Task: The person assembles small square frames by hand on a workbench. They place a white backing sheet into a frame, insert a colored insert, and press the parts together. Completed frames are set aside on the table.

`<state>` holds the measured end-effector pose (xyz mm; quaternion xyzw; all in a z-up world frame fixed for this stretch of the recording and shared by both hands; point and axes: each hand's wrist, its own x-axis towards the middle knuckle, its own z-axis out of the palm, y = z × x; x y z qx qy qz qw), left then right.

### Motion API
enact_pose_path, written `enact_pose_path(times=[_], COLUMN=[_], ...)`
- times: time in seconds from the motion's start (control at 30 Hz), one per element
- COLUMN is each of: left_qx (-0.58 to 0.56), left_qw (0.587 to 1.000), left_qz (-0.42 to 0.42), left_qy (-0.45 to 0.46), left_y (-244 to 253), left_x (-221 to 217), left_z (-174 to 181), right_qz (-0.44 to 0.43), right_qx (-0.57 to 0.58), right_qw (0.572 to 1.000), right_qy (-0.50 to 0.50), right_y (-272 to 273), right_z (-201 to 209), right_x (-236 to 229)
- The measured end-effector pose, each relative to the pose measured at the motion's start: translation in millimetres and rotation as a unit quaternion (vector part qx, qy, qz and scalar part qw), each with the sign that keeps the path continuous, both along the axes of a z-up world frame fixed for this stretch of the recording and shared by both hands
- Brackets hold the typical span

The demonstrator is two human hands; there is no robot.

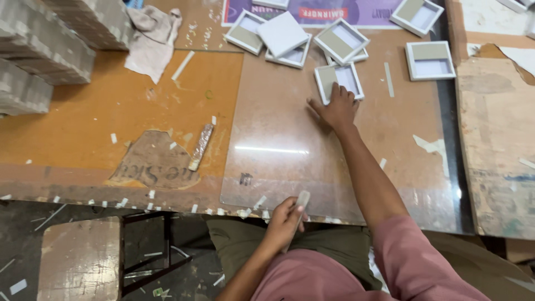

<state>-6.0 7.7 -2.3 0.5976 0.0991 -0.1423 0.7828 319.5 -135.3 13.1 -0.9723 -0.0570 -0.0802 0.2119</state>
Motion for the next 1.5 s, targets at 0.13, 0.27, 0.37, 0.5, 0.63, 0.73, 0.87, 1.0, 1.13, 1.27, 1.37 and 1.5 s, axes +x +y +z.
enact_pose_path(times=[0.13,0.27,0.37,0.5,0.63,0.73,0.87,1.0,1.13,1.27,1.37,1.5], left_qx=[-0.007,-0.022,-0.051,-0.08,-0.112,-0.128,-0.024,0.27,0.471,0.52,0.556,0.57], left_qw=[0.996,0.986,0.989,0.994,0.989,0.982,0.992,0.947,0.827,0.805,0.776,0.755], left_qz=[0.088,0.147,0.105,0.062,0.091,0.117,0.126,0.163,0.133,0.054,0.028,-0.026], left_qy=[0.015,0.079,0.085,0.046,0.041,0.069,0.007,-0.059,-0.276,-0.28,-0.297,-0.324], left_y=[27.9,50.1,64.0,77.6,71.7,64.8,75.2,115.5,138.3,125.0,113.4,99.2], left_x=[-23.4,-19.5,-14.8,-18.1,-18.1,-19.1,-23.0,-7.2,38.8,67.2,57.6,8.8], left_z=[-8.5,-25.1,-45.2,-68.4,-91.7,-99.5,-75.3,-12.6,28.2,35.5,29.9,35.6], right_qz=[0.004,0.006,0.064,0.055,-0.052,-0.025,0.288,0.451,0.413,0.372,0.361,0.339], right_qx=[-0.043,-0.094,0.065,0.025,-0.079,-0.117,-0.051,0.044,0.006,0.003,0.002,0.033], right_qw=[0.997,0.995,0.989,0.992,0.993,0.991,0.956,0.888,0.91,0.928,0.932,0.94], right_qy=[0.067,0.008,-0.116,-0.111,0.074,0.056,-0.028,0.077,0.038,0.03,0.022,0.026], right_y=[-3.9,-33.7,-29.1,6.7,27.1,31.2,40.1,25.2,31.0,45.1,42.0,35.8], right_z=[-2.0,6.2,5.1,2.7,10.6,18.8,44.4,30.2,20.6,30.5,23.2,0.4], right_x=[-12.9,-35.4,3.7,113.3,183.1,164.4,20.7,-163.2,-221.1,-222.1,-226.9,-229.0])
